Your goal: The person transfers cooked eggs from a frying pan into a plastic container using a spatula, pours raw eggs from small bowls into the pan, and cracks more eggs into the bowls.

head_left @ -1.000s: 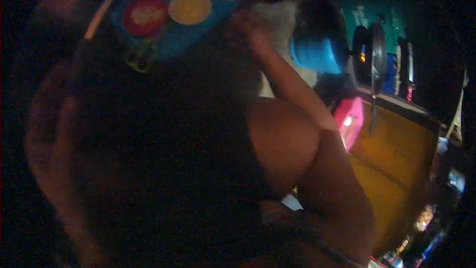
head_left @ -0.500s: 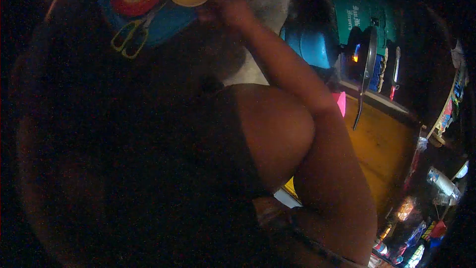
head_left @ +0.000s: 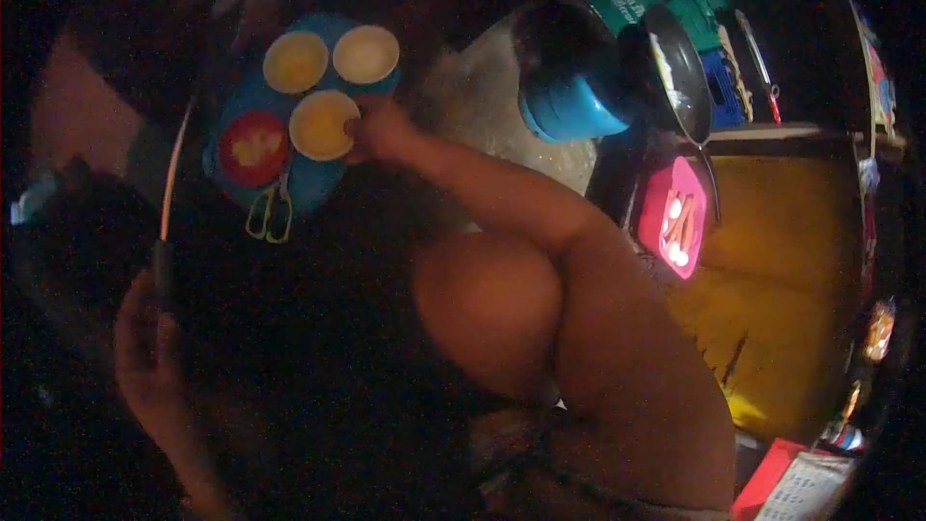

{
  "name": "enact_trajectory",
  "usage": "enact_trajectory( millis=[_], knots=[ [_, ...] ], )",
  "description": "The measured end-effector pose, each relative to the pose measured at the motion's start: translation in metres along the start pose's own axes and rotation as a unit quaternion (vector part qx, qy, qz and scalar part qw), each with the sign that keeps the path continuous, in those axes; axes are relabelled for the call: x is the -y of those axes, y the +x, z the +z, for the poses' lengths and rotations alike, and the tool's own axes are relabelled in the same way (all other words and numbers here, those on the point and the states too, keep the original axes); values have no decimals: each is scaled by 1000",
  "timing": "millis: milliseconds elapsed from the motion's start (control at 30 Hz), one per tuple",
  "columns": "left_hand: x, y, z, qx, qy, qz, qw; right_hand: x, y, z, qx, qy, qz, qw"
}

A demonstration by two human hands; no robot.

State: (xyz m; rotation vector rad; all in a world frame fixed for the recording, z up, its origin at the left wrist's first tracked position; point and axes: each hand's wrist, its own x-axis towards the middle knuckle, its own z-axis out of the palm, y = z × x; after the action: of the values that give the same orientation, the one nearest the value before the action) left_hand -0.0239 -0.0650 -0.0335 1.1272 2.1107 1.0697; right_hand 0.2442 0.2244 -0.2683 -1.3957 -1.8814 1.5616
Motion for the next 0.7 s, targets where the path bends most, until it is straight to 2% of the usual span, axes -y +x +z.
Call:
enact_trajectory(
  millis=[67,167,267,367,400,433,500,533,600,633,667,700],
  knots=[
    [-9,1,-1,12,6,-17,1000,45,-37,-18,17,140,57,988],
    [-23,-2,10,10,-19,4,1000,36,-49,-38,30,99,40,994],
    [-26,-4,15,33,-41,19,998,94,-101,-70,39,216,120,968],
    [-37,-5,27,41,-41,30,998,87,-121,-89,-6,283,121,951],
    [-39,-6,33,39,-41,34,998,96,-139,-103,0,176,8,984],
    [-32,-4,39,32,-27,52,998,103,-162,-122,5,62,-103,993],
    [-15,2,42,16,0,87,996,122,-200,-161,1,-76,-199,977],
    [-23,-3,43,24,-4,77,997,130,-214,-182,-5,-96,-186,978],
    [-36,-11,46,41,-14,54,998,151,-232,-212,-62,58,-88,993],
    [-39,-13,49,42,-27,56,997,164,-238,-225,-108,229,-2,967],
    [-38,-13,52,43,-39,56,997,170,-241,-241,-149,392,84,904],
    [-37,-14,56,44,-52,56,996,153,-234,-268,-138,403,63,902]
  ],
)
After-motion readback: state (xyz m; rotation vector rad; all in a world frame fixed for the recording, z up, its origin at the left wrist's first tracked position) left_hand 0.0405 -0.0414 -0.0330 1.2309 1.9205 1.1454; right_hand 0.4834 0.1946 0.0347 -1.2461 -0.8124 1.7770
